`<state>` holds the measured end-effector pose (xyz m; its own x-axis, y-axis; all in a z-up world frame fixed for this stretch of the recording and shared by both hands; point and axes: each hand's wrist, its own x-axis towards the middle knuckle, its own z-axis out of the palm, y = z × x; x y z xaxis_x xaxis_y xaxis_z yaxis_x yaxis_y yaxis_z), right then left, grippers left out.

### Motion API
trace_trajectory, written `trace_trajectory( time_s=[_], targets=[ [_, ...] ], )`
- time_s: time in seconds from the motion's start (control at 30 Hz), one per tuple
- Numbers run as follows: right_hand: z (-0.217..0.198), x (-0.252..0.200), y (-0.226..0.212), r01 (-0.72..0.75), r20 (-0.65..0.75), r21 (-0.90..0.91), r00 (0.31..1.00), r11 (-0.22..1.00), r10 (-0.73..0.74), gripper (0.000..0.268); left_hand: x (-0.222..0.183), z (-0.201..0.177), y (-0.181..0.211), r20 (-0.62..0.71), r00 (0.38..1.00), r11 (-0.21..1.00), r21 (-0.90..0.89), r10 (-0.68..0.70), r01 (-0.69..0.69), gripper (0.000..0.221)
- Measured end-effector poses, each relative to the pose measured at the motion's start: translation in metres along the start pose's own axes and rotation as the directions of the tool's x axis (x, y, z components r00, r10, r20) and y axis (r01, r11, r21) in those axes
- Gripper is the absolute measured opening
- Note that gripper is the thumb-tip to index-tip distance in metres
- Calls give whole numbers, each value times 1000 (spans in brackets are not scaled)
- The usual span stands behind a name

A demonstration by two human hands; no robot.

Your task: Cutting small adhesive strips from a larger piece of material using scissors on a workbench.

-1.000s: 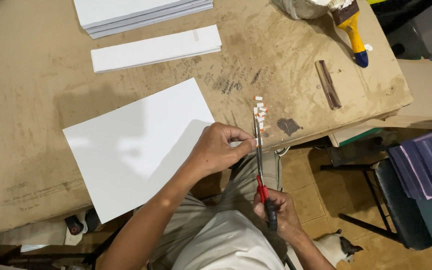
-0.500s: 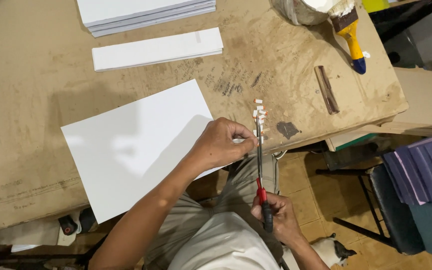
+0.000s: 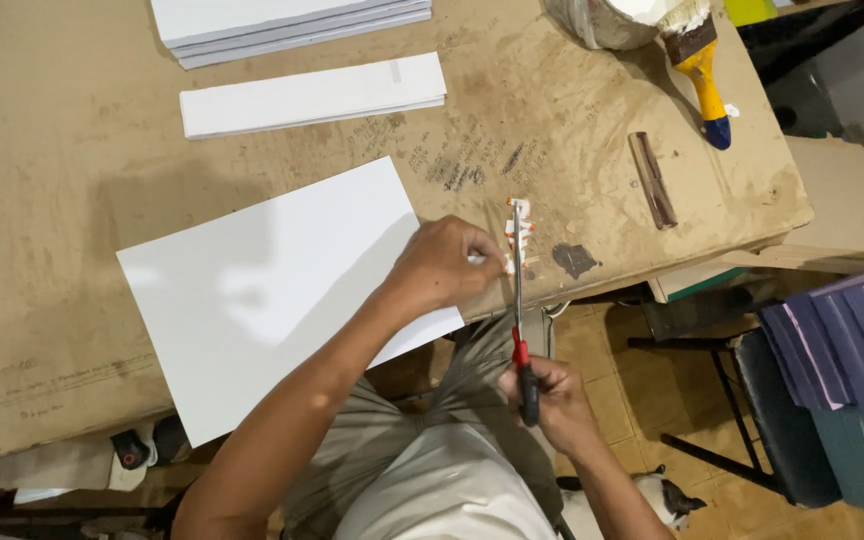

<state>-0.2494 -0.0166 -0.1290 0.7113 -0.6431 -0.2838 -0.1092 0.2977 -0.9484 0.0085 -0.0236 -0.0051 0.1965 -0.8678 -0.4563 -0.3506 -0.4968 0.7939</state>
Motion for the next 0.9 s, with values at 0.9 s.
trace_trajectory(
  time_s=[0.9],
  targets=[
    [17,-36,-6,82,56,14,995,997,-83,47,-35,22,-45,-225,909,919,-106,350,-380,27]
  ],
)
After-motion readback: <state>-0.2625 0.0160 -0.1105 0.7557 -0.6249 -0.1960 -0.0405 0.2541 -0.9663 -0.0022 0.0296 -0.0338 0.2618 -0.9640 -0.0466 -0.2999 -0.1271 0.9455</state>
